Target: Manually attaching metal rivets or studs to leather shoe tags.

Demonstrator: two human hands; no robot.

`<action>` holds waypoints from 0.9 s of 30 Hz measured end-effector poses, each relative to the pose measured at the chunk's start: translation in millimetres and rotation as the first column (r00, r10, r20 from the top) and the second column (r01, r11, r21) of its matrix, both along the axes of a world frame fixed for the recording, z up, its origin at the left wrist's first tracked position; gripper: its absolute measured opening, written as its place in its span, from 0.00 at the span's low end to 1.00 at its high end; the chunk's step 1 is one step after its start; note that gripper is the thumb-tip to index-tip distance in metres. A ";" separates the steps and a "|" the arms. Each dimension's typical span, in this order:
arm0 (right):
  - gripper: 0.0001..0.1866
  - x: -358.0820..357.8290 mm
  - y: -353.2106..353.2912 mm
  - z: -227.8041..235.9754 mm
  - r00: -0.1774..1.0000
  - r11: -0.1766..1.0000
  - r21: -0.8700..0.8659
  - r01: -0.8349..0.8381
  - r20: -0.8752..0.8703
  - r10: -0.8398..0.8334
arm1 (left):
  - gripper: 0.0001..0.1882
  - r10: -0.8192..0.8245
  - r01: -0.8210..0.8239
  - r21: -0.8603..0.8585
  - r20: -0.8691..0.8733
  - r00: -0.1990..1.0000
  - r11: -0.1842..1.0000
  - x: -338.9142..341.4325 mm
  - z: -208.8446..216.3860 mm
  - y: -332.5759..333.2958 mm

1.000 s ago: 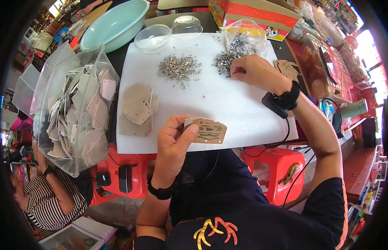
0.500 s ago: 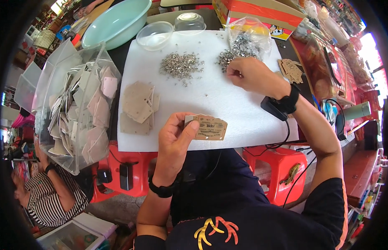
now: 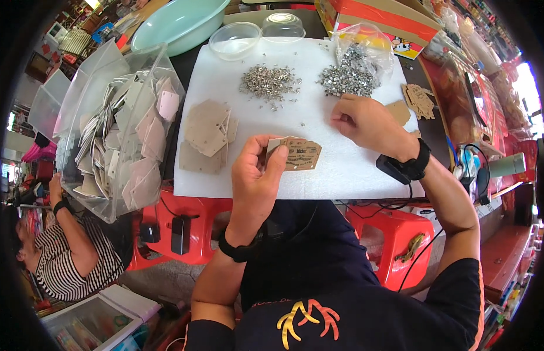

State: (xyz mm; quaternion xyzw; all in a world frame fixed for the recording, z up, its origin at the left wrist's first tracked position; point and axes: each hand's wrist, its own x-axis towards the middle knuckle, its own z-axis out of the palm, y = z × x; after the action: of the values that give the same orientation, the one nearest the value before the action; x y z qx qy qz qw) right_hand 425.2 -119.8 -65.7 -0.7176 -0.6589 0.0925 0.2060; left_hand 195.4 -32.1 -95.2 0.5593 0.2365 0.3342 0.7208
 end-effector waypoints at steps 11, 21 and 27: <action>0.05 -67.6 0.1 17.3 0.886 0.948 0.319 -0.008 -0.436 0.155 | 0.06 0.141 -0.128 0.287 -0.027 0.990 0.949 13.0 -2.8 -5.2; 0.05 -71.4 0.1 8.5 0.911 0.919 0.388 0.069 -0.400 0.101 | 0.04 0.164 -0.154 0.319 -0.003 0.987 0.935 15.0 0.7 -8.8; 0.05 -74.8 -0.9 10.5 0.927 0.893 0.448 0.037 -0.348 0.136 | 0.04 0.191 -0.155 0.403 -0.050 0.980 0.902 13.0 6.4 -8.4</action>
State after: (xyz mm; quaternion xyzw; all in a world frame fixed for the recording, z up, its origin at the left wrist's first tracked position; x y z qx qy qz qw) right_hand 350.4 -120.8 -55.2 -0.6033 -0.6298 0.0779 0.4831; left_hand 208.4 -40.5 -88.8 0.6848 0.2440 0.4129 0.5486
